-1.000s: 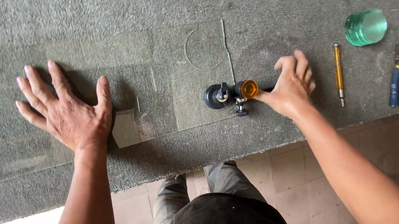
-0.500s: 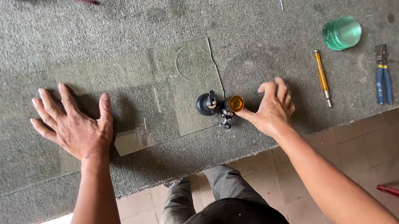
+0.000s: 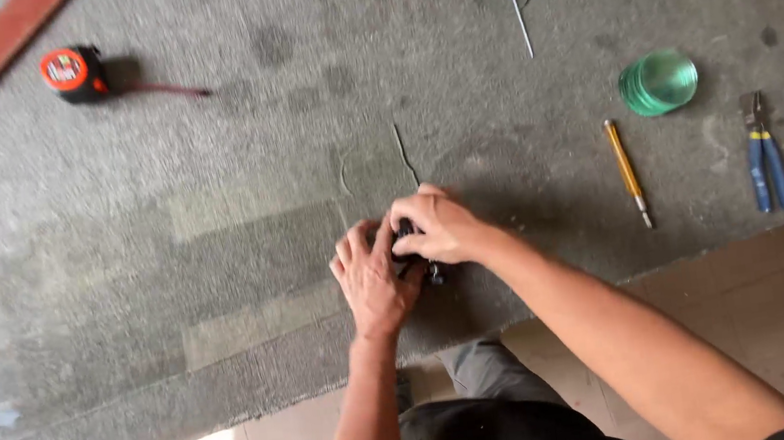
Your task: Scoring circles and lines on a glass pane using manual glass cutting tools
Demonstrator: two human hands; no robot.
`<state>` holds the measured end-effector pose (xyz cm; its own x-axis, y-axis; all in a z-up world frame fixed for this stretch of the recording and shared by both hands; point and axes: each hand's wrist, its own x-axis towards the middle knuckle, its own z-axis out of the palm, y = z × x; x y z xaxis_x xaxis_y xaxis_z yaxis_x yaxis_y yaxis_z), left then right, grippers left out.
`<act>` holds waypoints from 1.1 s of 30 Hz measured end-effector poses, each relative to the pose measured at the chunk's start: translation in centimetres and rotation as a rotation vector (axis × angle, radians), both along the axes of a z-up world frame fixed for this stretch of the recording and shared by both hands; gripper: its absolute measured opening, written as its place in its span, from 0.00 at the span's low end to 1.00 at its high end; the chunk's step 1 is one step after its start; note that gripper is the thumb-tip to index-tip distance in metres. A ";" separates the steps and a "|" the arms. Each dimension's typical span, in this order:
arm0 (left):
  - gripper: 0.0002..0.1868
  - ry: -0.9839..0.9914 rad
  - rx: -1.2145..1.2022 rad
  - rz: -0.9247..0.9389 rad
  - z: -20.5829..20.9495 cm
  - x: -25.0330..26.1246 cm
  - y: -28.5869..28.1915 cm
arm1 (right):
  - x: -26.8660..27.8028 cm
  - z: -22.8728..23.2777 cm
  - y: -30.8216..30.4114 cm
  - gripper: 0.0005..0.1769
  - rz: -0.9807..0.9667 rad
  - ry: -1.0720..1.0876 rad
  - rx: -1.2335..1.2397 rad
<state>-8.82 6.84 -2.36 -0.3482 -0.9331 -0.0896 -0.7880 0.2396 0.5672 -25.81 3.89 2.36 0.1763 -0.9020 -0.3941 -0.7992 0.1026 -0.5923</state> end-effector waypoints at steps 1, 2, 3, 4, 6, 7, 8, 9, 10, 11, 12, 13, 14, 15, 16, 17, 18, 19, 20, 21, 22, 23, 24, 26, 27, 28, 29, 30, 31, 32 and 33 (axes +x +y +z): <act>0.48 -0.006 -0.015 -0.007 -0.1 0.1 0.0 | 0.4 -1.2 -0.3 0.17 -0.007 -0.006 -0.015; 0.42 -0.030 0.030 0.020 -0.2 0.1 0.1 | 0.7 -2.4 -0.6 0.19 0.010 0.077 -0.045; 0.37 -0.047 0.078 0.039 -0.3 -0.3 0.2 | 0.5 -3.5 -0.7 0.21 0.018 0.168 -0.070; 0.37 -0.048 0.067 0.025 -0.5 -0.3 0.1 | 0.8 -3.2 -0.3 0.21 0.002 0.168 -0.080; 0.26 -0.070 0.086 0.027 -0.9 -0.3 -0.3 | 1.4 -2.8 0.4 0.11 0.066 0.179 -0.202; 0.26 -0.075 0.073 0.017 -1.3 -0.7 -0.2 | 0.6 -1.7 0.9 0.11 0.053 0.176 -0.213; 0.27 -0.083 0.055 0.039 -1.7 -1.0 -0.2 | -0.1 -0.6 1.4 0.15 0.017 0.016 -0.342; 0.29 -0.094 0.037 0.064 -2.2 -1.0 -0.4 | -0.5 0.3 1.7 0.19 -0.017 -0.150 -0.472; 0.29 -0.102 0.023 0.056 -1.1 -1.7 -1.1 | -2.3 1.5 2.2 0.19 -0.027 -0.156 -0.485; 0.28 -0.083 0.037 0.001 -0.2 -2.2 -1.2 | -4.0 2.6 3.2 0.16 -0.158 -0.228 -0.553; 0.28 -0.063 0.053 -0.053 0.7 -2.7 -1.3 | -5.7 3.4 4.2 0.14 -0.290 -0.299 -0.617; 0.28 -0.075 0.061 -0.055 0.7 -3.9 -1.7 | -8.6 2.6 6.1 0.14 -0.296 -0.309 -0.609; 0.22 0.111 0.081 -0.150 0.6 -5.0 -2.2 | -11.4 1.6 7.9 0.13 -0.505 -0.223 -0.620; 0.18 0.295 0.095 -0.237 0.6 -6.0 -3.1 | -14.3 0.5 9.2 0.12 -0.707 -0.139 -0.630; 0.18 0.281 0.098 -0.232 1.7 -8.4 -3.9 | -16.9 -0.3 11.4 0.12 -0.708 -0.152 -0.622; 0.17 0.363 0.200 -0.157 2.6 -10.8 -4.9 | -19.6 -1.2 13.4 0.15 -0.788 0.059 -0.562; 0.16 0.444 0.299 -0.079 3.4 -13.3 -5.8 | -22.2 -2.3 15.4 0.19 -0.860 0.271 -0.496; 0.16 0.437 0.304 -0.083 3.0 -15.5 -7.4 | -23.2 -3.8 16.3 0.19 -0.867 0.268 -0.490; 0.16 0.470 0.335 -0.045 2.5 -17.8 -9.0 | -24.2 -5.4 17.2 0.24 -0.863 0.384 -0.508; 0.15 0.510 0.367 -0.004 2.0 -20.5 -10.3 | -25.7 -6.7 18.2 0.29 -0.851 0.507 -0.526; 0.15 0.510 0.374 -0.004 0.7 -22.1 -11.8 | -26.0 -7.1 18.2 0.29 -0.851 0.510 -0.520; 0.17 0.404 0.364 0.011 -0.5 -23.5 -13.2 | -26.2 -7.5 18.2 0.23 -0.806 0.575 -0.449; 0.20 0.299 0.355 0.025 -1.8 -24.7 -14.5 | -26.3 -7.9 18.2 0.18 -0.759 0.639 -0.378; 0.26 0.135 0.314 0.067 -1.5 -25.5 -15.8 | -25.5 -6.7 17.3 0.16 -0.775 0.591 -0.297; 0.32 -0.017 0.256 0.099 -1.3 -26.0 -16.6 | -25.3 -6.0 16.7 0.15 -0.799 0.548 -0.236; 0.32 -0.020 0.269 0.100 -1.7 -25.4 -16.1 | -24.1 -4.7 17.2 0.15 -0.794 0.550 -0.223; 0.33 -0.046 0.210 0.107 -1.8 -24.6 -16.3 | -22.9 -3.5 16.9 0.13 -0.840 0.390 -0.172; 0.35 -0.072 0.151 0.113 -1.9 -23.6 -16.5 | -21.6 -2.3 16.7 0.11 -0.881 0.229 -0.120; 0.35 -0.081 0.158 0.123 -1.0 -22.1 -16.2 | -20.9 -2.8 16.9 0.11 -0.871 0.223 -0.110; 0.37 0.011 0.072 0.110 0.0 -20.5 -15.9 | -20.2 -3.4 17.3 0.11 -0.799 0.212 -0.151; 0.39 0.099 -0.010 0.100 1.0 -18.8 -15.3 | -19.3 -4.0 17.9 0.12 -0.723 0.200 -0.187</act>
